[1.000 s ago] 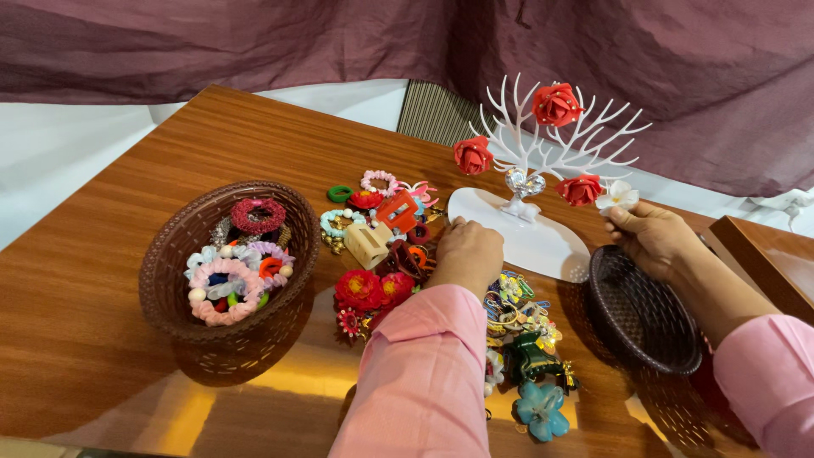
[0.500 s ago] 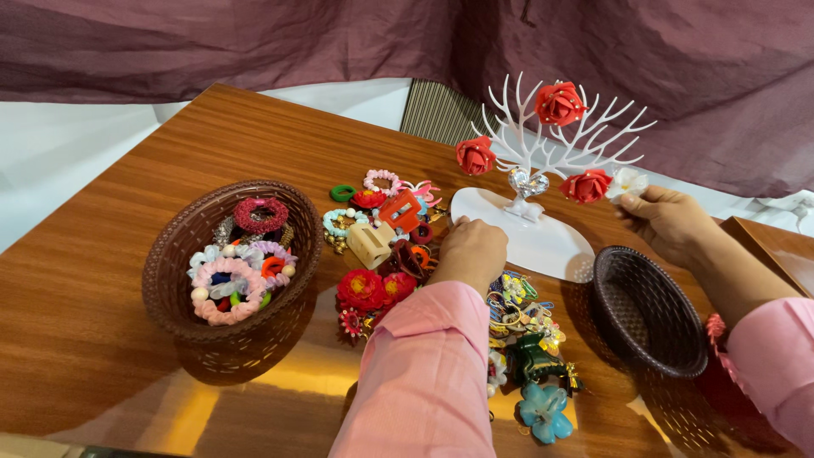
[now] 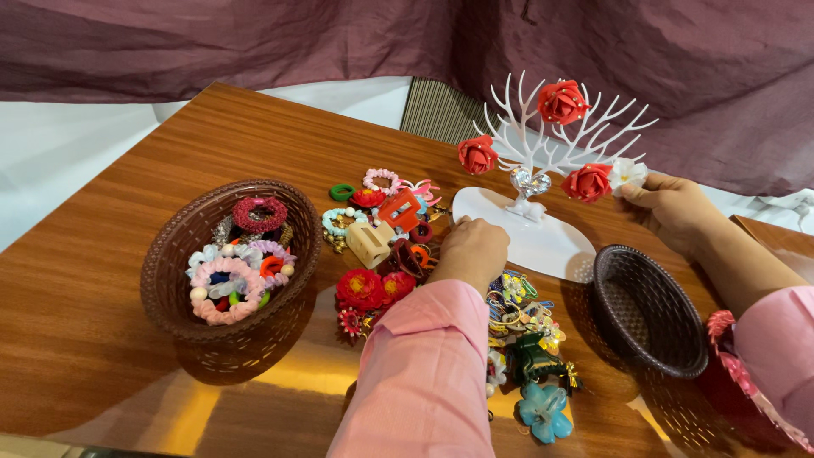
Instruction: The person sorts a pile of hair accessories on a wooden table, placing scrunchies into a wicker basket and hanging flower-shaped scrunchies onto the branches of a white decorative tree stand, moving items one at a time by hand.
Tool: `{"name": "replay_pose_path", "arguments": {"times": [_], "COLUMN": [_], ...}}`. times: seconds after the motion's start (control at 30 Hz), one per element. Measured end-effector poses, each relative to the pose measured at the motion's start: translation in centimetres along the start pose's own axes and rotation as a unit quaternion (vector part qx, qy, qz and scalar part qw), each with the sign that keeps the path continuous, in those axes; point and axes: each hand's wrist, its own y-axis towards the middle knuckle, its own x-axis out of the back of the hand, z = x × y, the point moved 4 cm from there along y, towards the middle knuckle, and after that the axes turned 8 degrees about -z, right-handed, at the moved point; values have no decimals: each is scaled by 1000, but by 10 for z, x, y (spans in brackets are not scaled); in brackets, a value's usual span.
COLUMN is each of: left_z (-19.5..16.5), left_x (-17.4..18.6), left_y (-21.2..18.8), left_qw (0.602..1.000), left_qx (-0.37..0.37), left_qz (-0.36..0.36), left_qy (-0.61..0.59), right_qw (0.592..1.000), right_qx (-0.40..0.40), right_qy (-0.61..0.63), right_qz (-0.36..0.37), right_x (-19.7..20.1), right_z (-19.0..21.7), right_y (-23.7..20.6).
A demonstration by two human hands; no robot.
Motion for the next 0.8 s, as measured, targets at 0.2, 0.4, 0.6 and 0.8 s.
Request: {"name": "replay_pose_path", "arguments": {"times": [0.2,0.4,0.6,0.8], "left_z": [-3,-11,-20,-30], "left_x": [-4,-4,4,5], "left_y": [-1,-1,-7,-20], "left_qw": [1000,999,1000,999], "left_qx": [-2,-15,-6,-21], "left_qz": [-11,1,-25,-31], "left_qy": [16,45,5,-13], "right_qw": [999,999,996,983], "right_qx": [-9,-34,-62,-124], "right_qy": [29,30,46,87], "right_qz": [11,-11,-41,-99], "right_x": [2,5,15,26], "right_z": [-2,-8,-17,-30], "right_y": [-2,-8,-18,-31]}}
